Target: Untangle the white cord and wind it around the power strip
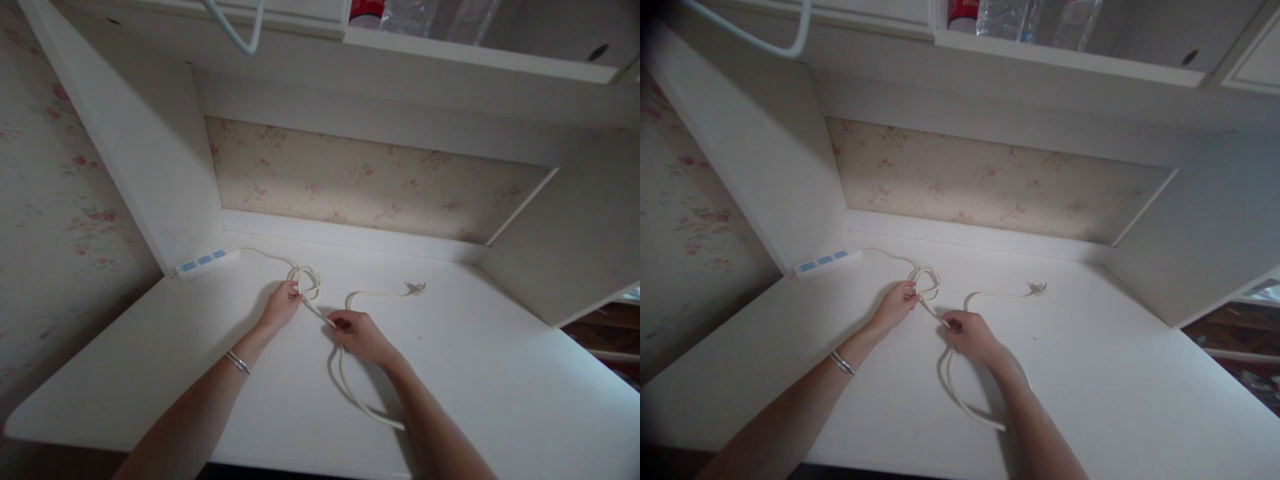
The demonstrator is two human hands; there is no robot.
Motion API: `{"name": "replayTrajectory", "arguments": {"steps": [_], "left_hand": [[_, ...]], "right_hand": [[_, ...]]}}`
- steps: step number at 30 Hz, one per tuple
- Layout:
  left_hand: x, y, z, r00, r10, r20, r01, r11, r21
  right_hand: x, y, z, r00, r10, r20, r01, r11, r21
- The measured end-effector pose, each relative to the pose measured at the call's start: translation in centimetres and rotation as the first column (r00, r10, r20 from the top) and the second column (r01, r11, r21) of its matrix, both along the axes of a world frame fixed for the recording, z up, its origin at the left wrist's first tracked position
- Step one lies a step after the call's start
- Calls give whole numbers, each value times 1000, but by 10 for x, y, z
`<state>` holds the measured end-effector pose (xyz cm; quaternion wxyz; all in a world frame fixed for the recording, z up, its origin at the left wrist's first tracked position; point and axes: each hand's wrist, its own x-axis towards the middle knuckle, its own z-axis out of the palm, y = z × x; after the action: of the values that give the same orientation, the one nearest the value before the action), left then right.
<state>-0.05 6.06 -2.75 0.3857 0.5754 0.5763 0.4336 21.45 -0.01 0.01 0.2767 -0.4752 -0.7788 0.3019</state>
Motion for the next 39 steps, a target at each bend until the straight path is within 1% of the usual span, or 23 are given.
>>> {"name": "replayTrajectory", "arguments": {"steps": [2, 4, 6, 8, 11, 15, 18, 22, 24, 26, 29, 32, 35, 39], "left_hand": [[0, -3, 6, 998, 3, 67, -1, 1000, -29], [1, -6, 13, 992, 6, 126, -1, 999, -44], [3, -10, 20, 980, 13, 199, -4, 999, -42], [6, -14, 26, 949, 15, 315, -4, 999, -34], [11, -22, 33, 874, -1, 486, 22, 999, -37], [17, -31, 38, 797, -66, 600, 103, 994, -28], [20, -35, 38, 755, -82, 651, 142, 989, -40], [22, -36, 36, 756, -64, 651, 181, 977, -115], [22, -37, 36, 754, -42, 655, 192, 968, -159], [22, -36, 36, 737, -36, 675, 217, 958, -185], [23, -35, 32, 706, -25, 708, 240, 949, -206], [23, -32, 27, 679, 16, 734, 203, 957, -209], [20, -28, 25, 645, 21, 764, 170, 971, -170], [15, -25, 29, 599, 4, 800, 196, 969, -152]], "right_hand": [[2, 2, -1, 998, -32, -53, 31, 999, -12], [5, 5, -2, 994, -82, -70, 84, 996, 28], [9, 9, -3, 985, -158, -66, 165, 979, 120], [14, 14, -4, 968, -240, -78, 252, 938, 237], [23, 21, -6, 940, -322, -112, 338, 838, 428], [29, 22, -4, 914, -376, -149, 382, 678, 628], [27, 17, 3, 910, -354, -215, 393, 572, 720], [21, 7, 12, 909, -303, -285, 400, 447, 800], [18, 5, 15, 908, -282, -310, 406, 403, 820], [16, 3, 17, 913, -250, -324, 401, 392, 828], [12, 0, 19, 923, -186, -337, 384, 401, 832], [8, -3, 20, 923, -146, -356, 384, 411, 827], [6, -5, 19, 903, -139, -407, 425, 443, 790], [7, -4, 16, 856, -170, -488, 501, 504, 703]]}}
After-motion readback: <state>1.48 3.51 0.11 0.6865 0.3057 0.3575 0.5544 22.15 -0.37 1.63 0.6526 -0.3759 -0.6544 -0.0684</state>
